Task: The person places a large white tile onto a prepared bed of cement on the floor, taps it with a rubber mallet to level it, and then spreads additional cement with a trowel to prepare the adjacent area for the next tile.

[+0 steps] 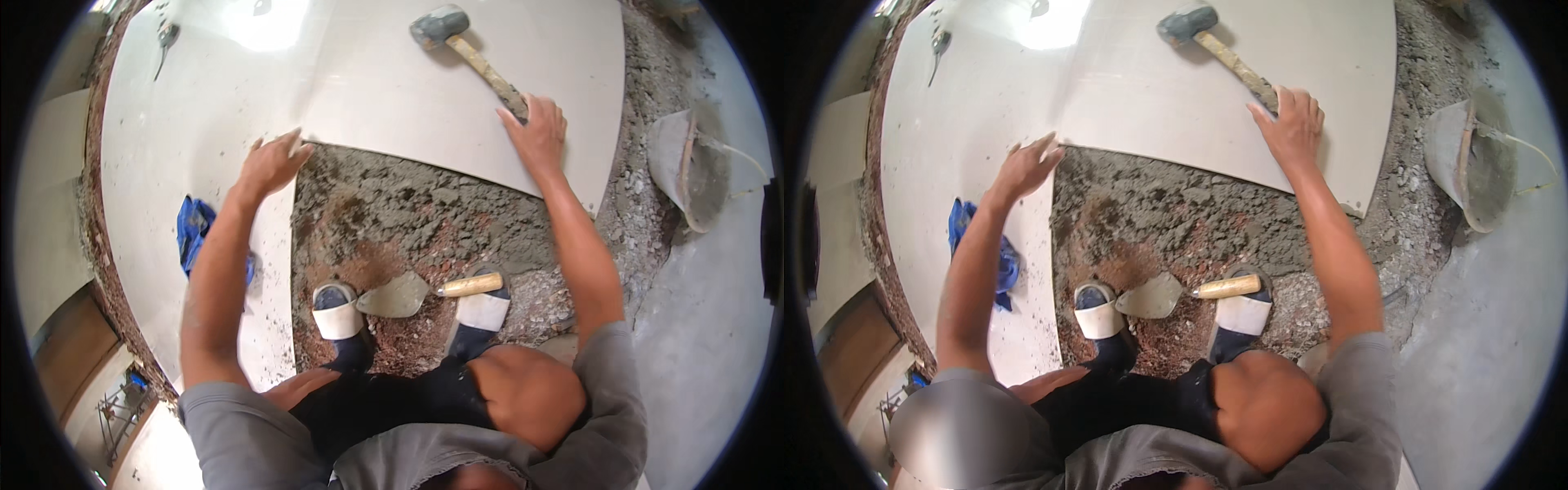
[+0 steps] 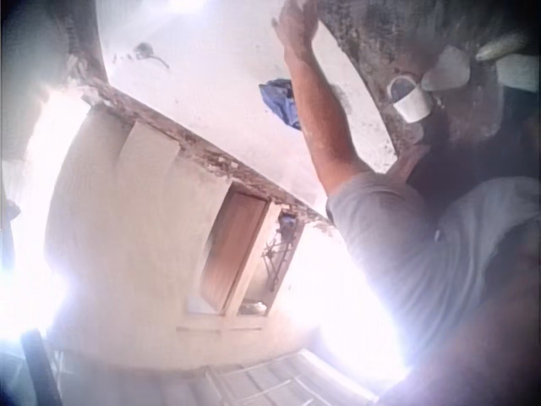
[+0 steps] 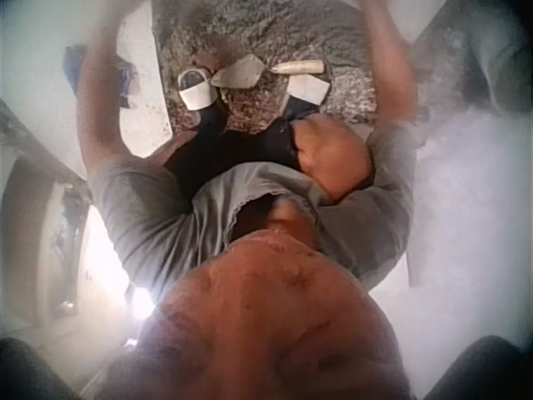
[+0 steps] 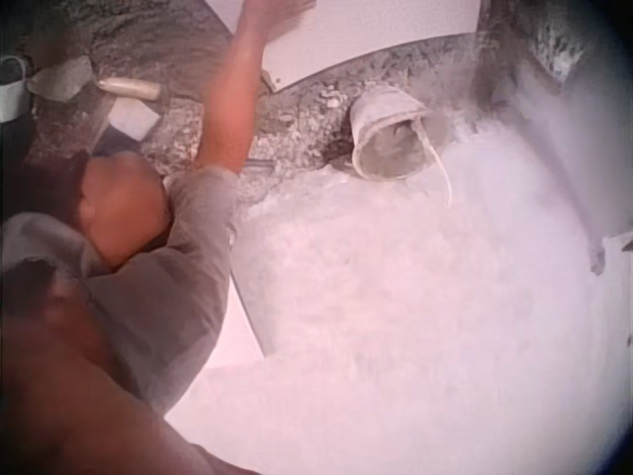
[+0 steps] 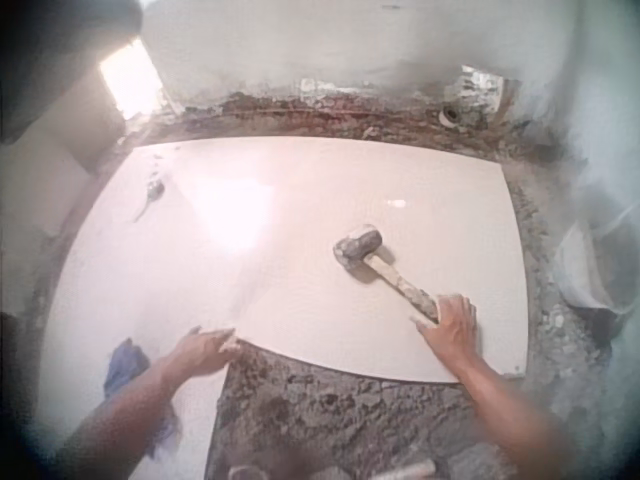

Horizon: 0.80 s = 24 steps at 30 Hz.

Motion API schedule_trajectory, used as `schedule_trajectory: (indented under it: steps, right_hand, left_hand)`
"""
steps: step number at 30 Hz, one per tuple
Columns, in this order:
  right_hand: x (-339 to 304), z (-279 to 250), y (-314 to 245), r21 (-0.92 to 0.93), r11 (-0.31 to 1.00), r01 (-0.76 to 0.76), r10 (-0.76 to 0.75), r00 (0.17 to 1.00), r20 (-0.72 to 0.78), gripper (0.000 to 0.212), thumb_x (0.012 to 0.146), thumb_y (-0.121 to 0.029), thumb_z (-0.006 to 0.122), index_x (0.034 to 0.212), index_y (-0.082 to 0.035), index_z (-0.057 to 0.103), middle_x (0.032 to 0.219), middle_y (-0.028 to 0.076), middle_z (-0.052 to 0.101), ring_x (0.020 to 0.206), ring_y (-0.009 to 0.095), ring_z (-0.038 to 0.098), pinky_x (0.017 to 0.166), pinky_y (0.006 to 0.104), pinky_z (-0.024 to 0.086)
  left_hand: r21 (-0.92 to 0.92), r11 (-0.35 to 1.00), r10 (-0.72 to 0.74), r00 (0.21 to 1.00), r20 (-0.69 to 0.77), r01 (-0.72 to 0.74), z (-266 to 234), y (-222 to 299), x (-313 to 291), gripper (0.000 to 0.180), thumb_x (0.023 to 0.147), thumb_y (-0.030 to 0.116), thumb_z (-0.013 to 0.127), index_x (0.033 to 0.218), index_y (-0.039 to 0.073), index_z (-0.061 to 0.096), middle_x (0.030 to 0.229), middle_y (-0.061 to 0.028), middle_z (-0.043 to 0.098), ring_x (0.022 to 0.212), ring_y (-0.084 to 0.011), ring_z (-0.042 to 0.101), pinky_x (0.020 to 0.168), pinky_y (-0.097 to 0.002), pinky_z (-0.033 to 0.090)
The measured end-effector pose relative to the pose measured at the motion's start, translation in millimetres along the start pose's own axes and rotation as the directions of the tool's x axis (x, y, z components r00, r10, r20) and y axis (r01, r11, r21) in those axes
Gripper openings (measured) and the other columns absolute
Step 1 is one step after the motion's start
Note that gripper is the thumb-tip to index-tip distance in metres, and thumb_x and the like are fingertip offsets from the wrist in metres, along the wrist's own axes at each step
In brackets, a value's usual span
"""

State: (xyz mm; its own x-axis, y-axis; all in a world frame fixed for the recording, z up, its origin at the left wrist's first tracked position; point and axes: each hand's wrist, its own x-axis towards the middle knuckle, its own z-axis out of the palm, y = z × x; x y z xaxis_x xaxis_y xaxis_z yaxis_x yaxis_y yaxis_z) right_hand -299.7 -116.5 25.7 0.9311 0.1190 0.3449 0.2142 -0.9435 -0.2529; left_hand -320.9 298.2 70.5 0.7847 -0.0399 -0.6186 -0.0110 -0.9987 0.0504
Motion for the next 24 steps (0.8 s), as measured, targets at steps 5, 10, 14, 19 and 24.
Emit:
schedule_trajectory:
  steps: [5,10,14,19,24]
  right_hand:
    - [-125.1,-74.1,-47.4,0.363,0.887,0.284,-0.460,0.595,0.659,0.040,0.079,-0.046,0.065,0.088,-0.007,0.057,0.085,0.010,0.050,0.082,0.027,0.048,0.075,0.0410,0.038]
    - [-209.0,-85.6,-67.6,0.344,0.889,0.304,-0.459,0.579,0.674,0.040,0.071,-0.035,0.074,0.096,-0.008,0.058,0.090,0.010,0.052,0.090,0.027,0.049,0.081,0.0389,0.038]
    - [-190.8,-104.7,-73.0,0.348,0.923,0.165,-0.385,0.445,0.809,0.040,0.073,-0.030,0.073,0.101,-0.008,0.056,0.092,0.012,0.053,0.091,0.030,0.053,0.079,0.0418,0.043]
    - [-149.5,-144.8,-91.4,0.090,0.996,0.002,-0.087,0.259,0.962,0.037,0.080,-0.031,0.067,0.105,-0.007,0.054,0.088,0.018,0.062,0.082,0.039,0.062,0.070,0.0483,0.048]
    - [-107.6,-135.8,-125.8,0.218,0.975,-0.037,-0.177,0.461,0.870,0.045,0.088,-0.039,0.059,0.116,-0.005,0.049,0.088,0.022,0.065,0.081,0.043,0.062,0.069,0.0493,0.049]
  left_hand:
    - [-0.088,0.989,-0.133,0.980,-0.150,0.120,2.8,-96.0,-128.5,0.052,0.094,0.039,0.050,0.129,0.001,0.051,0.127,-0.0229,0.055,0.119,-0.0368,0.051,0.102,-0.0401,0.038]
    - [-0.512,0.826,-0.411,0.872,-0.266,0.234,78.2,-148.9,-203.9,0.056,0.094,0.037,0.052,0.128,-0.009,0.048,0.128,-0.0272,0.052,0.123,-0.0380,0.049,0.103,-0.0367,0.037]
    - [-0.445,0.865,-0.424,0.813,-0.399,0.232,140.5,-150.6,-209.3,0.057,0.093,0.038,0.053,0.134,0.000,0.044,0.138,-0.0222,0.044,0.130,-0.0365,0.040,0.109,-0.0433,0.027]
    - [-0.329,0.869,-0.493,0.699,-0.518,0.369,180.0,-152.5,-193.6,0.062,0.092,0.043,0.052,0.141,0.008,0.036,0.148,-0.0153,0.034,0.135,-0.0331,0.032,0.109,-0.0577,0.018]
    - [-0.550,0.733,-0.638,0.685,-0.353,0.400,151.0,-171.8,-187.5,0.058,0.093,0.038,0.052,0.140,0.005,0.039,0.146,-0.0158,0.037,0.134,-0.0310,0.035,0.110,-0.0491,0.023]
